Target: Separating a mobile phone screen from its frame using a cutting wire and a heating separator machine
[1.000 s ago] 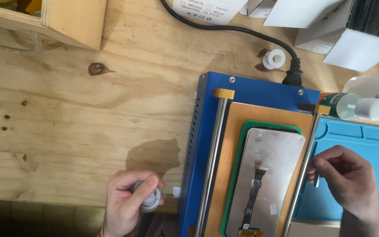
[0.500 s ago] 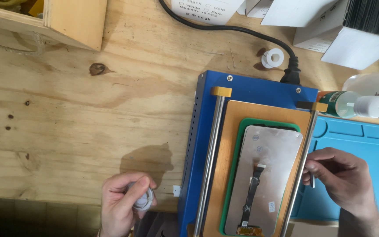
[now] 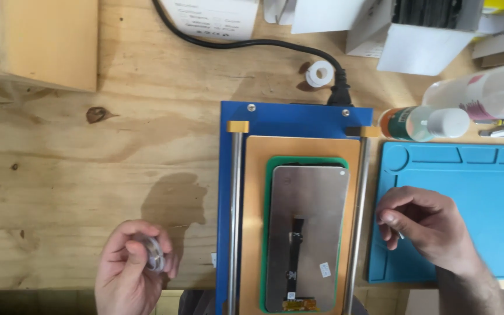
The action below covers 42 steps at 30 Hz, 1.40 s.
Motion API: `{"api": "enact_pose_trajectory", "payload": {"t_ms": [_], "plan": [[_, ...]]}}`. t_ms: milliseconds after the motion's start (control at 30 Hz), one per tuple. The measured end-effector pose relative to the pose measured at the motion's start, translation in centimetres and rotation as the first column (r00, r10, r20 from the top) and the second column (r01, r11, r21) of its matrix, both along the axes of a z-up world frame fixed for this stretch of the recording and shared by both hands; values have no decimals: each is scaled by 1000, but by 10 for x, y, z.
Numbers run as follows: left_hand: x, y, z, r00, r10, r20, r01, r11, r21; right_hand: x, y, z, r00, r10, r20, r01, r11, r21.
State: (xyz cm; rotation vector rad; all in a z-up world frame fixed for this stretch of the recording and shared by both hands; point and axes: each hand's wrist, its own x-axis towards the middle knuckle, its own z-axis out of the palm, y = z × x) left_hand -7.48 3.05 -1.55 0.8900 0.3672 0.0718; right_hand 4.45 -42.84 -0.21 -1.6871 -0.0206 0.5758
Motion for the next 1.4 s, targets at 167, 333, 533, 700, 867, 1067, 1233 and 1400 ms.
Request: {"api": "enact_pose_trajectory", "payload": {"t_ms": [167, 333, 533, 700, 867, 1067, 1233, 1400], "plan": [[-6, 13, -7, 997, -80, -9, 81, 983, 162, 7, -8, 11, 996, 62, 59, -64, 998, 20], [-5, 12, -5, 979, 28, -201, 104, 780, 617, 11, -16, 14, 989, 111, 101, -105, 993, -56], [11, -2, -4, 986, 140, -88, -62, 803, 593, 10, -19, 18, 990, 119, 75, -120, 993, 7], [26, -21, -3, 981, 163, -109, -71, 812, 580, 4, -25, 15, 992, 69, -108, -52, 987, 150], [30, -24, -3, 993, 40, -107, 20, 861, 508, 0, -30, 2, 969, 76, -235, -25, 977, 212], [33, -25, -1, 978, -56, -201, 123, 933, 338, -5, -31, -3, 956, 85, -279, -12, 968, 252], [42, -33, 11, 959, -77, -271, 194, 879, 435, -13, -36, -8, 953, 65, -294, 9, 970, 244], [42, -33, 11, 974, -119, -193, 190, 896, 402, -18, -36, -8, 960, 57, -275, 17, 965, 260]]}}
